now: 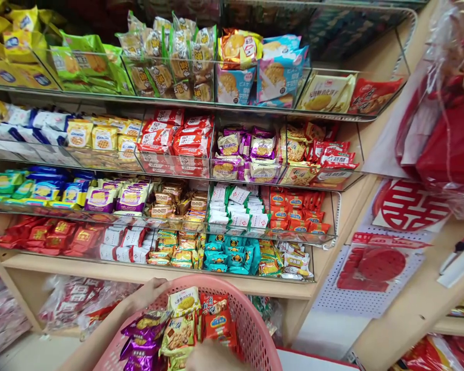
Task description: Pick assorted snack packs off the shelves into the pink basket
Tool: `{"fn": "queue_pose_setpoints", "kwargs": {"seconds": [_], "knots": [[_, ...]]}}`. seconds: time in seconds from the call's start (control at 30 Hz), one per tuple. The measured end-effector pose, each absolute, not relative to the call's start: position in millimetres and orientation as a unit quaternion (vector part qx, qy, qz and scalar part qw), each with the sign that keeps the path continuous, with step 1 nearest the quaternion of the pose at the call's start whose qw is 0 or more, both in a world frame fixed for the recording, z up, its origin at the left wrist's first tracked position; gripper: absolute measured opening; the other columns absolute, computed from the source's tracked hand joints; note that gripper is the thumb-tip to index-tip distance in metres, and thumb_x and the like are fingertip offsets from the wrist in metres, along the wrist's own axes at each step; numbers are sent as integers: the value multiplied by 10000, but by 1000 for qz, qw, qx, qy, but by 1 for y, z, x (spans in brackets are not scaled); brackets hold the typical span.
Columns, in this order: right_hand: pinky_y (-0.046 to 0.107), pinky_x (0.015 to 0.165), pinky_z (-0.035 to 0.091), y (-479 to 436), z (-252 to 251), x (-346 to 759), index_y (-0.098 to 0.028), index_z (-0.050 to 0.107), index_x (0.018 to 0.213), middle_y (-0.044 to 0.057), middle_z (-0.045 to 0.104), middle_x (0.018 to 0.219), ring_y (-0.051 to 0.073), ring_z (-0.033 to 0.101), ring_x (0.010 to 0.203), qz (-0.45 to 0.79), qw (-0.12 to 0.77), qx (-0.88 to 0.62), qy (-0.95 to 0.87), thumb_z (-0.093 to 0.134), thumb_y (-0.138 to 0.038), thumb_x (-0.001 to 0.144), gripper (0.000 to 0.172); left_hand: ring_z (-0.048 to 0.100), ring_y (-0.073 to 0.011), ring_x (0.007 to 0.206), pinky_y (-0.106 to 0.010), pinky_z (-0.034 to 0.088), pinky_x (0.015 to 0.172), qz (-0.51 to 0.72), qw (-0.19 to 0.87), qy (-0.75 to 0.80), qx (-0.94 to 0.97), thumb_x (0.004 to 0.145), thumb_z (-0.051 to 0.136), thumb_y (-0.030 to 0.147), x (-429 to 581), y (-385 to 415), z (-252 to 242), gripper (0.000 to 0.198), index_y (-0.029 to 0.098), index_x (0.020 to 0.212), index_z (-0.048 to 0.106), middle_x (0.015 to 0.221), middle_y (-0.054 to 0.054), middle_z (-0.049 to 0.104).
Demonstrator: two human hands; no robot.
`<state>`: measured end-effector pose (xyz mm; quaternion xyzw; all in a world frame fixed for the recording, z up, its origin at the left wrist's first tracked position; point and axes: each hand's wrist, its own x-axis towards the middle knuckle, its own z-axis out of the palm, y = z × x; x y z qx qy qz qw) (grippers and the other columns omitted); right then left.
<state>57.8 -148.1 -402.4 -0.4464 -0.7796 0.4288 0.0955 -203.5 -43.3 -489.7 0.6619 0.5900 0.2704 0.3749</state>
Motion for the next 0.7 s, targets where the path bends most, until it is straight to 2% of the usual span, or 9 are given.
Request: {"fn": "queue_pose_setpoints", "kwargs": {"seconds": [0.03, 0.07, 0.13, 0.2, 0.3, 0.37, 0.47, 0.57, 0.7], "knots": [[239, 496, 354, -135, -385, 65, -203, 614, 564, -16, 612, 560, 145, 556, 564, 405, 104, -452, -788, 625, -331, 719, 202, 247, -104, 573, -246, 233, 551, 271, 376, 590, 661, 697, 366, 682, -202, -43, -488, 494, 205, 579, 315, 585, 57, 251], [240, 507, 341, -120, -367, 73, -201, 615, 589, -20, 604, 543, 135, 541, 538, 329, 148, -455, -814, 557, -328, 768, 226, 252, -106, 576, -248, 237, 555, 270, 379, 591, 659, 692, 363, 687, -201, -43, -487, 498, 204, 576, 321, 584, 55, 255], [239, 541, 347, -91, -329, 91, -198, 615, 675, -6, 631, 623, 131, 543, 575, 185, 257, -459, -830, 445, -333, 833, 269, 263, -111, 584, -252, 244, 562, 266, 383, 593, 657, 678, 358, 700, -198, -45, -482, 508, 203, 574, 331, 584, 51, 264], [244, 563, 364, -62, -296, 108, -202, 602, 748, -5, 615, 620, 134, 536, 564, 83, 314, -468, -822, 375, -330, 865, 285, 262, -113, 587, -254, 245, 566, 263, 381, 597, 655, 670, 357, 709, -197, -46, -479, 513, 205, 575, 324, 582, 51, 262], [268, 692, 409, -20, -266, 126, -192, 587, 924, 46, 638, 863, 168, 572, 765, -56, 373, -462, -803, 357, -270, 866, 250, 241, -110, 577, -252, 231, 559, 263, 375, 605, 652, 672, 359, 708, -198, -45, -481, 509, 212, 576, 294, 579, 57, 232], [302, 801, 399, 6, -259, 131, -167, 556, 1052, 89, 597, 1054, 203, 537, 940, -133, 366, -456, -800, 360, -245, 860, 285, 228, -108, 573, -250, 225, 555, 265, 375, 601, 655, 684, 359, 700, -201, -42, -488, 504, 214, 578, 279, 584, 58, 216], [347, 893, 354, 39, -256, 127, -130, 490, 1183, 118, 527, 1204, 242, 453, 1079, -192, 327, -472, -796, 351, -236, 862, 365, 217, -106, 573, -248, 221, 555, 273, 369, 593, 662, 701, 352, 698, -206, -37, -498, 504, 215, 586, 269, 593, 59, 206], [369, 909, 327, 59, -255, 116, -123, 405, 1270, 122, 490, 1262, 258, 408, 1118, -219, 305, -494, -784, 341, -237, 867, 423, 220, -106, 569, -246, 227, 554, 275, 371, 594, 658, 687, 349, 722, -207, -36, -502, 523, 215, 582, 276, 584, 61, 213], [382, 882, 319, 67, -250, 103, -145, 376, 1283, 120, 525, 1213, 268, 425, 1067, -228, 293, -520, -769, 360, -243, 865, 430, 250, -111, 578, -247, 244, 566, 277, 377, 595, 653, 654, 351, 754, -205, -39, -497, 552, 212, 567, 290, 578, 57, 242]]}}
